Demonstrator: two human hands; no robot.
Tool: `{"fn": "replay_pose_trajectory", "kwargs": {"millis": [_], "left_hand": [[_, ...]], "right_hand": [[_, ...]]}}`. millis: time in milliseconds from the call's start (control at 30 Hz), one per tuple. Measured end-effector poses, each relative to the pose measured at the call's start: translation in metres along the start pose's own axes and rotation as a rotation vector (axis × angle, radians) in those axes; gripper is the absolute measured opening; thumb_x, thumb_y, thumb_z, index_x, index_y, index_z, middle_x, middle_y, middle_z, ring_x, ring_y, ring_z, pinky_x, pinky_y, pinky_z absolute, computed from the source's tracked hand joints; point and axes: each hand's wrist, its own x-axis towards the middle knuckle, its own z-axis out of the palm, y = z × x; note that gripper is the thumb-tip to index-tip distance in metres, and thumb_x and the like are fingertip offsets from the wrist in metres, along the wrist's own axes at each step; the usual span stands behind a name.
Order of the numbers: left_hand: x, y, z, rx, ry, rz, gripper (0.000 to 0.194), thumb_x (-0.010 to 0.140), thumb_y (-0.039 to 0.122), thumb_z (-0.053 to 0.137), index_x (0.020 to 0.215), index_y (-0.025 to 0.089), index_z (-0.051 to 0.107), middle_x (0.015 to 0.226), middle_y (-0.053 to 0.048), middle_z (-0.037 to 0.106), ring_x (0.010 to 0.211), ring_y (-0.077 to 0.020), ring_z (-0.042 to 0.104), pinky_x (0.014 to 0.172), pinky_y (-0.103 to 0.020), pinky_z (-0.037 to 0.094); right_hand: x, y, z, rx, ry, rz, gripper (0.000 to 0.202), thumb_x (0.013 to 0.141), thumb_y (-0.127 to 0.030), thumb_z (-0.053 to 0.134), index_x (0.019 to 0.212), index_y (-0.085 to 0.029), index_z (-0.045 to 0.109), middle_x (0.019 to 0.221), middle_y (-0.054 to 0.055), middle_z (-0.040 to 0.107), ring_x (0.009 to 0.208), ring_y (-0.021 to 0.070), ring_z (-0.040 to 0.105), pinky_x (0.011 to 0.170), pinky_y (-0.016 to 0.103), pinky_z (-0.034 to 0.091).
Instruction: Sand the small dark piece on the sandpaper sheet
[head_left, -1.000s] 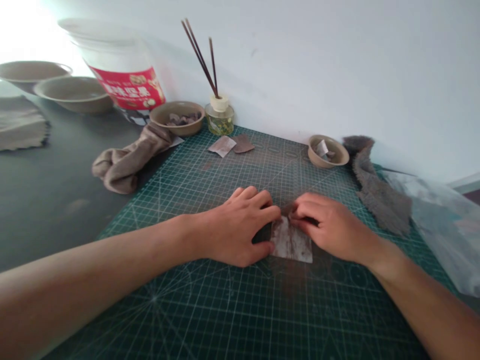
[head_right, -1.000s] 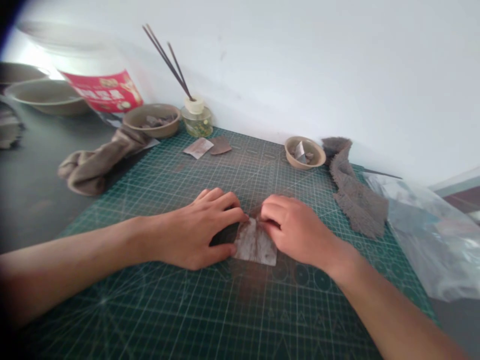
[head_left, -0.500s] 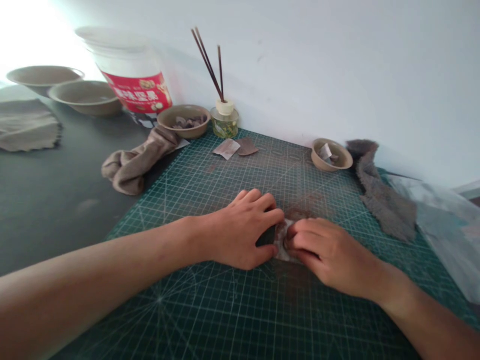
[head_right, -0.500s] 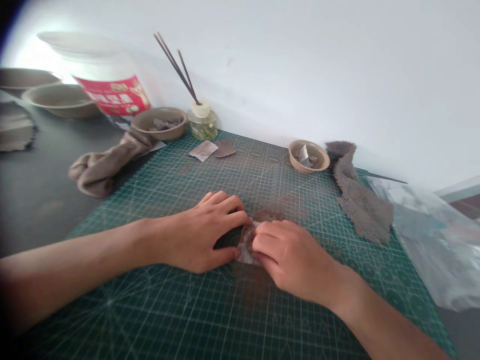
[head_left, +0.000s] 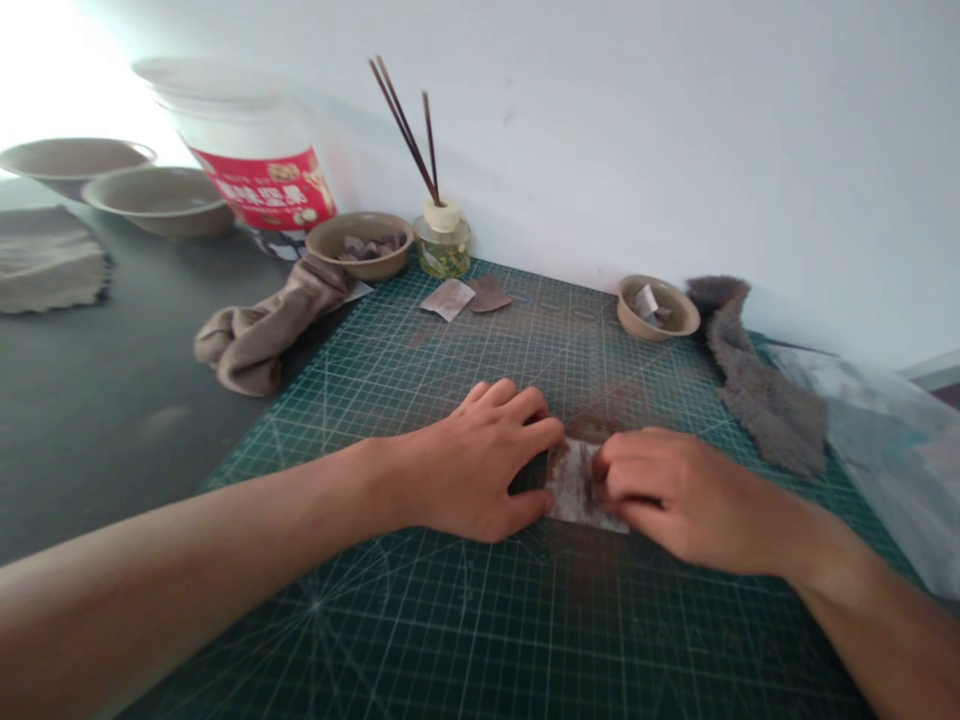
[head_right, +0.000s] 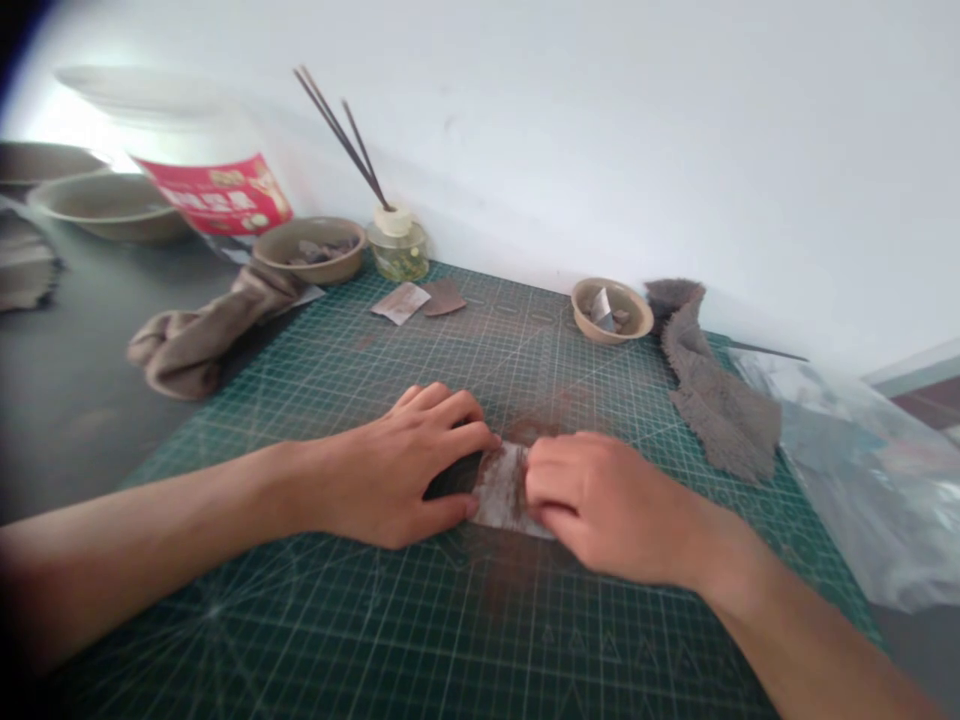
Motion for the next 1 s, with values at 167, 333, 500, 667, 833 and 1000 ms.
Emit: {"fn": "replay_pose_trajectory", "kwargs": {"millis": [167, 333, 500, 667, 833, 1000], "left_hand": [[0.0003, 0.0002, -0.0002, -0.003, -0.006, 0.004, 0.035, 0.084, 0.045, 0.065, 0.110, 0.023, 0.060, 0.110, -0.008, 0.053, 0.099, -0.0286, 0.047, 0.089, -0.049, 0.041], [0.0002, -0.0001, 0.0004, -0.002, -0.008, 0.000, 0.035, 0.084, 0.046, 0.065, 0.110, 0.023, 0.059, 0.111, -0.008, 0.052, 0.099, -0.0286, 0.047, 0.089, -0.049, 0.041], [0.0013, -0.0003, 0.0000, 0.002, -0.006, -0.009, 0.035, 0.085, 0.045, 0.064, 0.111, 0.023, 0.059, 0.111, -0.008, 0.052, 0.100, -0.0287, 0.047, 0.090, -0.050, 0.040], [0.0006, -0.0001, 0.0001, -0.005, -0.018, -0.002, 0.035, 0.084, 0.046, 0.065, 0.111, 0.023, 0.059, 0.111, -0.008, 0.052, 0.099, -0.0284, 0.047, 0.089, -0.049, 0.040], [0.0000, 0.0000, 0.0002, 0.000, 0.002, -0.009, 0.035, 0.084, 0.045, 0.065, 0.112, 0.024, 0.060, 0.111, -0.008, 0.053, 0.100, -0.0287, 0.047, 0.091, -0.049, 0.040], [-0.0002, -0.0006, 0.0008, -0.014, -0.004, 0.005, 0.036, 0.084, 0.045, 0.065, 0.112, 0.023, 0.059, 0.111, -0.008, 0.053, 0.099, -0.0284, 0.047, 0.090, -0.049, 0.040]], "right_hand": [[0.0012, 0.0033, 0.0009, -0.035, 0.163, 0.065, 0.015, 0.094, -0.011, 0.058, 0.082, -0.020, 0.060, 0.093, 0.003, 0.064, 0.087, 0.0178, 0.059, 0.078, 0.031, 0.041], [-0.0020, 0.0038, -0.0003, 0.000, 0.036, -0.024, 0.017, 0.093, -0.010, 0.059, 0.079, -0.020, 0.059, 0.087, 0.000, 0.064, 0.082, 0.0158, 0.058, 0.074, 0.030, 0.040], [-0.0002, 0.0040, 0.0001, -0.026, 0.149, 0.088, 0.016, 0.094, -0.010, 0.057, 0.081, -0.020, 0.061, 0.090, 0.003, 0.066, 0.085, 0.0174, 0.060, 0.077, 0.031, 0.042], [-0.0009, 0.0039, 0.0007, 0.008, 0.084, -0.009, 0.014, 0.093, -0.011, 0.059, 0.084, -0.021, 0.063, 0.091, 0.002, 0.066, 0.086, 0.0175, 0.060, 0.077, 0.031, 0.043], [-0.0012, 0.0041, 0.0007, -0.006, 0.098, 0.061, 0.017, 0.091, -0.008, 0.059, 0.080, -0.020, 0.062, 0.086, 0.001, 0.064, 0.081, 0.0164, 0.059, 0.075, 0.030, 0.043], [-0.0001, 0.0012, 0.0026, -0.020, 0.149, 0.041, 0.014, 0.094, -0.012, 0.059, 0.083, -0.020, 0.062, 0.090, 0.003, 0.065, 0.086, 0.0181, 0.059, 0.078, 0.032, 0.043]]}}
